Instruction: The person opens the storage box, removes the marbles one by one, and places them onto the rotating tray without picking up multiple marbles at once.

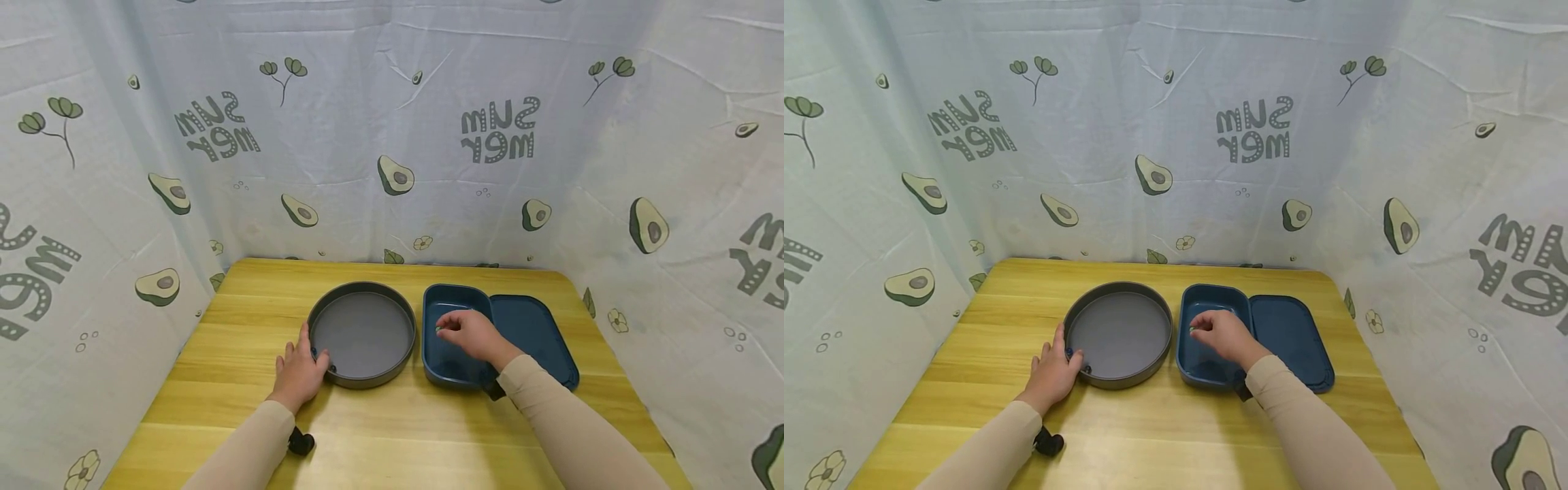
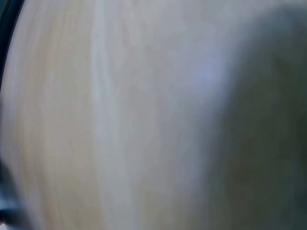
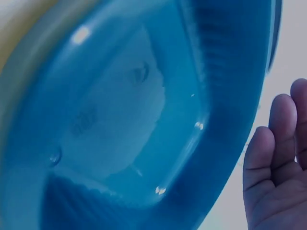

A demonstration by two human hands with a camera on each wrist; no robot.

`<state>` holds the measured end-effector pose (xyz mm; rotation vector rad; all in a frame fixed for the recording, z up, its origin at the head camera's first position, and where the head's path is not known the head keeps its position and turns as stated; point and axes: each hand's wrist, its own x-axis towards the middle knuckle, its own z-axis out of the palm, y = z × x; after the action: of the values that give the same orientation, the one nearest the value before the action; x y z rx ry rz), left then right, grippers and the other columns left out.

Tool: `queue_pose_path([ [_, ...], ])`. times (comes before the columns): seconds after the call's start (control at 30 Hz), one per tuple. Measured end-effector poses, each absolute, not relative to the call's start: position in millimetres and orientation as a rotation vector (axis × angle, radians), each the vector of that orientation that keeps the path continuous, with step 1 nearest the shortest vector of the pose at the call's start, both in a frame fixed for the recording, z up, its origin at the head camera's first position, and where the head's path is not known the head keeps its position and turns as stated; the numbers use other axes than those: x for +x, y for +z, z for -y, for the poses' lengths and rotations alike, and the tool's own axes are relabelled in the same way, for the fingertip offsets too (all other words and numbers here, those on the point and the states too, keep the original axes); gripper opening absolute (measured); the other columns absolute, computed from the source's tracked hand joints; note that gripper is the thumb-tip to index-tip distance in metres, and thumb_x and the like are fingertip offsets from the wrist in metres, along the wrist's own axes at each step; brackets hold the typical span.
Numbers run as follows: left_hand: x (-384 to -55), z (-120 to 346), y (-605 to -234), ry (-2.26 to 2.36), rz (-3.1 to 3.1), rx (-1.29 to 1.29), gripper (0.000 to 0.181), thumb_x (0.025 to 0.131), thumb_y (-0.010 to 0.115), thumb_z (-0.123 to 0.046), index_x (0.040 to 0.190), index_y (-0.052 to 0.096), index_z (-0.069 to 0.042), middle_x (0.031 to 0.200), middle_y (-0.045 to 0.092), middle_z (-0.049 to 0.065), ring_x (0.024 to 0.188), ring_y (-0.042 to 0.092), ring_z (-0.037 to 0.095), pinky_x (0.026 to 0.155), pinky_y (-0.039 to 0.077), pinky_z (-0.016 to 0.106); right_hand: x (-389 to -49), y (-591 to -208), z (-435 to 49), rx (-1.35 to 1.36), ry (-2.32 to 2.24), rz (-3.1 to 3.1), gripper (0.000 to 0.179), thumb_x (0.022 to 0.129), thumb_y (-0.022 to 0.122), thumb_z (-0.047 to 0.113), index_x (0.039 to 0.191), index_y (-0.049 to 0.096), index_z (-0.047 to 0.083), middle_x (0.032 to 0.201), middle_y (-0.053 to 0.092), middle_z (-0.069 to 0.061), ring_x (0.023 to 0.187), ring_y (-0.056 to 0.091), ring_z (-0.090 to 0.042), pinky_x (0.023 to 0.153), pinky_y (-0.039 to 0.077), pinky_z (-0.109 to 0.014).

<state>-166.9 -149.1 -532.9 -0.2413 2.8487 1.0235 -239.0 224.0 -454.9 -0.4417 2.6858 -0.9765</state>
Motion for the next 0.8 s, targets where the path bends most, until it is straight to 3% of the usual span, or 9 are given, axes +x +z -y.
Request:
queue_pose_path([
  [0.4,-167.9,149.8,-536.4,1.034,-2.857,-0.228,0.086,0.108,0.047,-0.043,0.171,-0.004,-0.013,0.169,0.032,0.027,0.159,0.011,0.056,0.124,0.001,0.077,-236.5,-443.5,-215.2,-0.351,-1.298,-2.653,0.028,0.103,0.069,0.022,0.125,0.074,0.007,0.128,0.073,-0.012,0.114,0.068,-0.028,0.098,0.059,-0.047],
  [0.8,-166.8,148.1,-533.5,1.039,-2.865,-0.240,0.085,0.107,0.048,-0.041,0.171,0.000,-0.013,0.168,0.033,0.028,0.159,0.012,0.056,0.125,0.003,0.076,-238.4,-441.4,-209.1,-0.348,-1.361,-2.665,0.029,0.103,0.070,0.024,0.125,0.074,0.006,0.117,0.076,-0.008,0.107,0.067,-0.026,0.094,0.058,-0.046],
])
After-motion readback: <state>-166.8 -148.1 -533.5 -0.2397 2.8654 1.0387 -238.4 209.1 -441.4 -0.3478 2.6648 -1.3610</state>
